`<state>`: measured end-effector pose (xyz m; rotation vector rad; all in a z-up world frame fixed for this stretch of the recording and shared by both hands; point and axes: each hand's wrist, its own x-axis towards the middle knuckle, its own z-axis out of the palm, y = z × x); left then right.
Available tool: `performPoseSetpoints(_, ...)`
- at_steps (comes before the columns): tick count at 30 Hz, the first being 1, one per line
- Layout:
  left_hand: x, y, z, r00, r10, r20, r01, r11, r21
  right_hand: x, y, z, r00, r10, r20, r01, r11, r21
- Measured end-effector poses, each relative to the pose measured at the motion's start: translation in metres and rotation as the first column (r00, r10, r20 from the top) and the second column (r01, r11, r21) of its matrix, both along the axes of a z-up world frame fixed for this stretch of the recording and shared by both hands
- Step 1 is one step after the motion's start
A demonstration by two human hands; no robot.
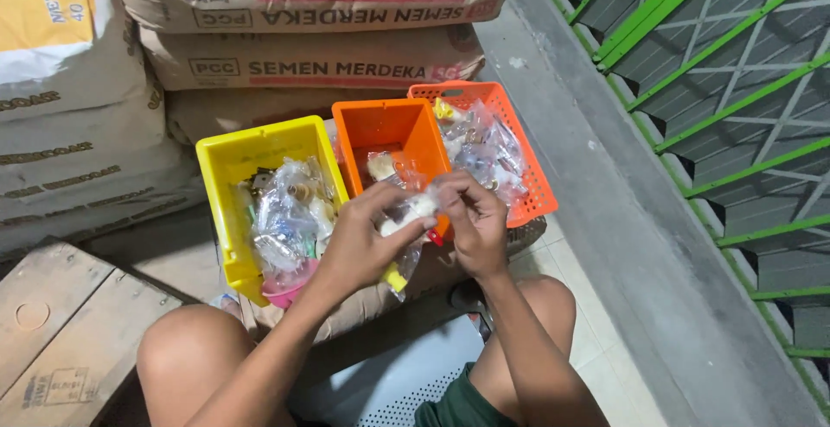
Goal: Cleaning and inspecting small plastic hardware components using a paintbrush and sorting them into bins and bags.
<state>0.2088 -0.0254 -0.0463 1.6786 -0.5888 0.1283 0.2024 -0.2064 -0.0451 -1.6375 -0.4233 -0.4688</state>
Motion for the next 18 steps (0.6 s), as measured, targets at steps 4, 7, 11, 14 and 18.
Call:
performPoseSetpoints(4, 0.003, 0.000, -0.005, 0.987, 0.118, -0.113, -0.123, 0.992, -0.039, -0.007, -0.009, -0.016, 0.982, 0.066, -0.177, -0.059, 0.997, 0.042)
performPoseSetpoints(7, -0.001, -0.002, -0.007, 0.983, 0.139, -0.124, -0.140, 0.990, 0.002, -0.009, -0.026, -0.045, 0.958, 0.103, -0.267, -0.078, 0.992, 0.103)
performPoseSetpoints(11, -0.013, -0.006, 0.001, 0.995, 0.075, -0.068, -0.069, 0.994, 0.090, -0.015, -0.037, -0.048, 0.886, 0.172, -0.431, -0.086, 0.974, 0.212)
performPoseSetpoints(14, -0.019, 0.001, 0.026, 0.957, 0.173, 0.232, -0.191, 0.980, 0.058, 0.000, -0.060, -0.042, 0.934, 0.047, -0.353, 0.027, 0.979, 0.201)
performPoseSetpoints(18, -0.060, 0.013, 0.072, 0.900, 0.208, 0.383, -0.208, 0.977, -0.042, 0.005, -0.103, -0.017, 0.954, -0.270, -0.131, 0.258, 0.961, -0.104)
